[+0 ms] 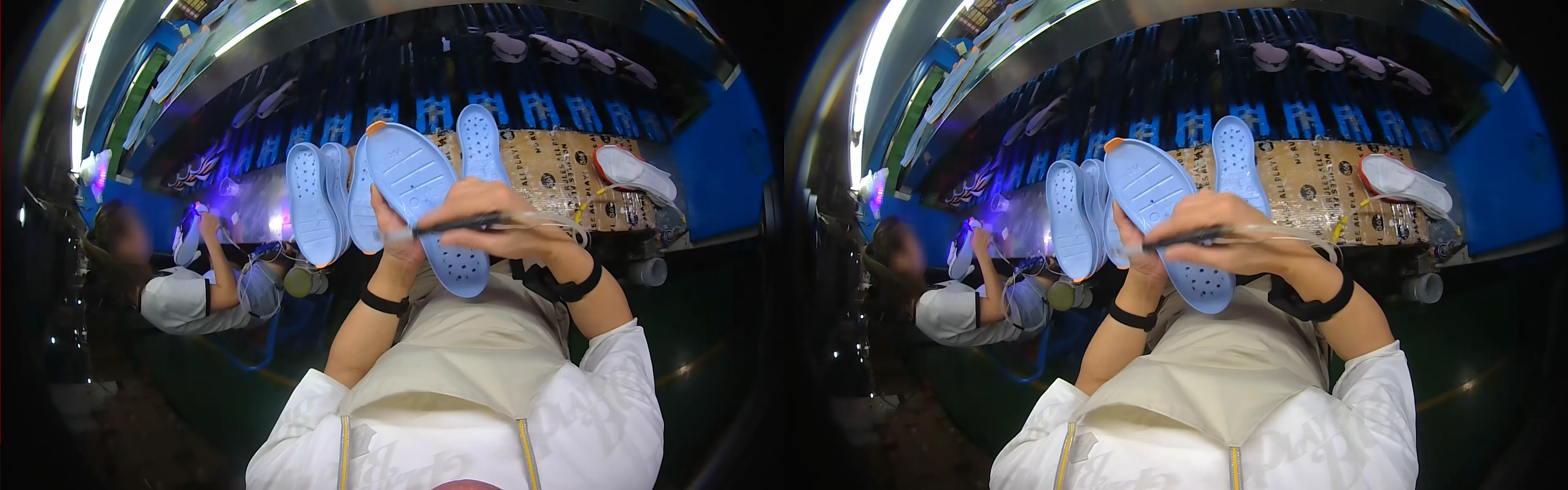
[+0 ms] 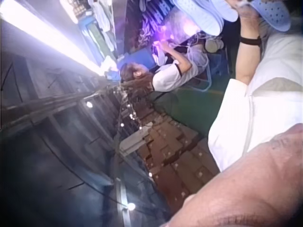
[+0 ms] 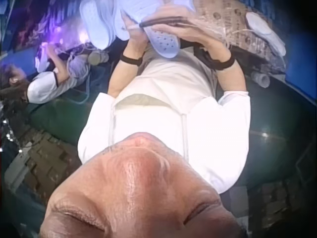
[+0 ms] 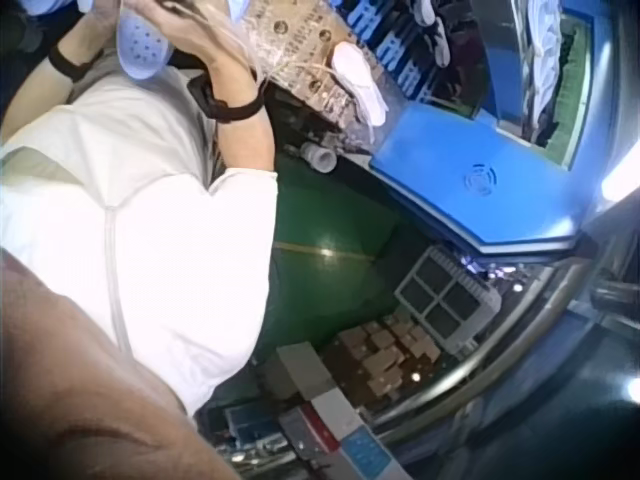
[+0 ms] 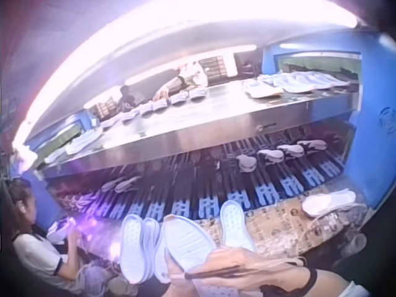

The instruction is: Applying adhesive to the edges and surface of shoe outsoles using a brush.

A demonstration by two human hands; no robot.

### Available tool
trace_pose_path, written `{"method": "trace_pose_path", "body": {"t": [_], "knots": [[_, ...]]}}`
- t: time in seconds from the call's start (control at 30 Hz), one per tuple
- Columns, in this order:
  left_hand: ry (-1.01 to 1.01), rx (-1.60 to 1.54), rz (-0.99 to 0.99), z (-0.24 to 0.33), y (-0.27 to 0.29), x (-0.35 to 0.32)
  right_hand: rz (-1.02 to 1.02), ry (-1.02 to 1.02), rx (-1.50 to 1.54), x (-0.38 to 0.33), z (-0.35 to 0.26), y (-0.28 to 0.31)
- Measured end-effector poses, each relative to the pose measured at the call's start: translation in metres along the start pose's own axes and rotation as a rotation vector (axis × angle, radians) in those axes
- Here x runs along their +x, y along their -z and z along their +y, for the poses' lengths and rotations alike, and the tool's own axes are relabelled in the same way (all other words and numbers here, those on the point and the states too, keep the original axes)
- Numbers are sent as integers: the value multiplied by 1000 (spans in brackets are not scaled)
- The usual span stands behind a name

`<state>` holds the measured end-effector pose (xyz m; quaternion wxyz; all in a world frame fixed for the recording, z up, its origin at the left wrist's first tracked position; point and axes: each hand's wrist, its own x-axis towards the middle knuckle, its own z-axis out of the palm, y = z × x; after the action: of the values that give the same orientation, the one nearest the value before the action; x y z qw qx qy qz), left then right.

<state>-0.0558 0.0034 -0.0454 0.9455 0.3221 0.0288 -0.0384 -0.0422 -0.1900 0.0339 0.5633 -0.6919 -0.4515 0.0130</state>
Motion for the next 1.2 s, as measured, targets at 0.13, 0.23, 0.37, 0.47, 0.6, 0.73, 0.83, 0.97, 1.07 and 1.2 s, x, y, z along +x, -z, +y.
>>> {"method": "trace_pose_path", "body": {"t": [0.13,0.23,0.37,0.47,0.6,0.73,0.83,0.97,1.07,1.2], "knots": [[-7,-107,-46,5,-4,-3,109,-21,-213,4,-3,1],[34,-107,-119,12,-3,-1,-181,20,-215,2,-14,4],[94,-400,-214,16,-10,-3,113,-49,-51,-2,-12,-4],[61,-53,-203,17,7,10,-161,96,-190,2,-15,1],[44,-106,-211,31,-11,8,73,-69,-22,-5,-13,-6],[29,-220,-281,42,-13,25,-43,56,-369,0,-19,0],[-51,-208,-325,54,-16,27,-321,146,-31,-2,-19,0],[-37,-215,-345,68,-27,41,-43,24,-305,-1,-20,8],[-29,-155,-433,82,-31,46,-392,185,-109,4,-28,15],[-1,-42,-497,94,-39,53,-130,7,-302,5,-27,20]]}}
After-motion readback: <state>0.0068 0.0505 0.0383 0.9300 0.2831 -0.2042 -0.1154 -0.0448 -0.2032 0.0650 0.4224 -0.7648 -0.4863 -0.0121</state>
